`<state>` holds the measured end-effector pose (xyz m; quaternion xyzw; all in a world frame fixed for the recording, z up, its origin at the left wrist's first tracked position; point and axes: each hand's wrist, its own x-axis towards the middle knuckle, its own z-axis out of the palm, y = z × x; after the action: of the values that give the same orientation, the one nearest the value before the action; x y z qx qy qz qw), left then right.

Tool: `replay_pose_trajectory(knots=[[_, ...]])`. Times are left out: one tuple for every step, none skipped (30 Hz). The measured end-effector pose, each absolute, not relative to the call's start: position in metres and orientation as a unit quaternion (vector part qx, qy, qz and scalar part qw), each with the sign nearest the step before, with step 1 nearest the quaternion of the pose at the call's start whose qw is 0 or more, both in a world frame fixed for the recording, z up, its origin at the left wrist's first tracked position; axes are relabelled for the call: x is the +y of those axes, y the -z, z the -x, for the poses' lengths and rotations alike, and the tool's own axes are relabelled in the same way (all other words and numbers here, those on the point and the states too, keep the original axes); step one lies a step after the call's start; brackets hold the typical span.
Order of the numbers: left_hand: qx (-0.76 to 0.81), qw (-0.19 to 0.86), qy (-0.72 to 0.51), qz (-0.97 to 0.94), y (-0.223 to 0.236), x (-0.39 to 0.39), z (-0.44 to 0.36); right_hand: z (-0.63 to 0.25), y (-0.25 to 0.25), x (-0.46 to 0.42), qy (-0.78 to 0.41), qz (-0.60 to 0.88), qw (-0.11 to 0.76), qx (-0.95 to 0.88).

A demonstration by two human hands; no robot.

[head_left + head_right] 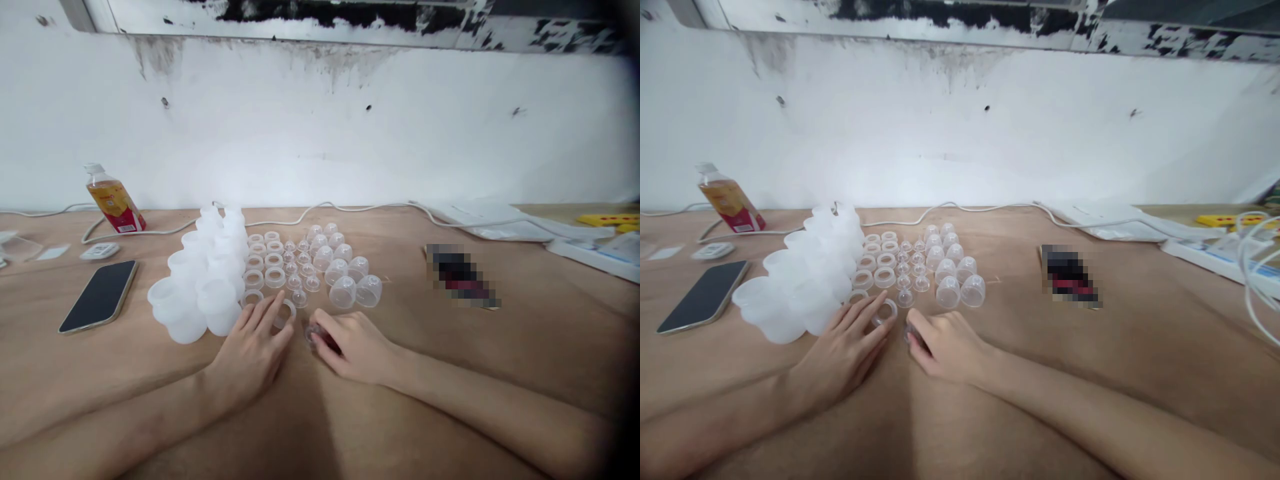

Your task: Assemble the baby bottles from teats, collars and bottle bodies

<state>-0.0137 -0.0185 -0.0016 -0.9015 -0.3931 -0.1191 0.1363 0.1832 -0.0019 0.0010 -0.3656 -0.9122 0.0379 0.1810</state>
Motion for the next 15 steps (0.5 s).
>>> replay_pose_trajectory(knots=[[-0.390,0.140,0.113,0.903,0.001,-0.019,0.013,-0.183,-0.002,-0.002,-0.035,0.369,0.168,-0.913],[-0.388,0.142,0.107,0.904,0.001,-0.019,0.013,-0.182,-0.003,-0.002,-0.032,0.374,0.158,-0.913],[-0.388,0.143,0.102,0.905,0.001,-0.019,0.013,-0.182,-0.003,-0.002,-0.032,0.378,0.150,-0.913],[-0.389,0.141,0.098,0.905,0.001,-0.019,0.013,-0.182,-0.004,-0.002,-0.035,0.378,0.144,-0.914],[-0.389,0.136,0.094,0.906,0.001,-0.019,0.012,-0.182,-0.004,-0.002,-0.042,0.376,0.143,-0.914],[-0.390,0.125,0.093,0.907,0.001,-0.018,0.012,-0.183,-0.004,-0.002,-0.050,0.375,0.149,-0.914],[-0.394,0.109,0.097,0.908,0.001,-0.018,0.012,-0.183,-0.004,-0.002,-0.057,0.373,0.167,-0.911],[-0.400,0.086,0.111,0.906,0.002,-0.018,0.012,-0.184,-0.003,-0.001,-0.060,0.370,0.196,-0.906],[-0.408,0.055,0.135,0.901,0.002,-0.017,0.011,-0.184,-0.002,-0.001,-0.060,0.366,0.231,-0.899],[-0.417,0.017,0.170,0.893,0.001,-0.017,0.011,-0.185,-0.001,-0.001,-0.060,0.362,0.271,-0.890],[-0.425,-0.025,0.211,0.880,0.001,-0.017,0.011,-0.185,0.000,0.000,-0.064,0.358,0.309,-0.879],[-0.433,-0.070,0.252,0.862,0.000,-0.017,0.010,-0.185,0.002,0.001,-0.076,0.353,0.344,-0.867],[-0.440,-0.112,0.290,0.843,-0.001,-0.017,0.009,-0.184,0.004,0.002,-0.097,0.351,0.373,-0.853],[-0.445,-0.150,0.323,0.822,-0.002,-0.016,0.009,-0.183,0.006,0.003,-0.125,0.351,0.401,-0.837],[-0.449,-0.181,0.352,0.801,-0.002,-0.015,0.008,-0.181,0.007,0.004,-0.158,0.352,0.426,-0.818]])
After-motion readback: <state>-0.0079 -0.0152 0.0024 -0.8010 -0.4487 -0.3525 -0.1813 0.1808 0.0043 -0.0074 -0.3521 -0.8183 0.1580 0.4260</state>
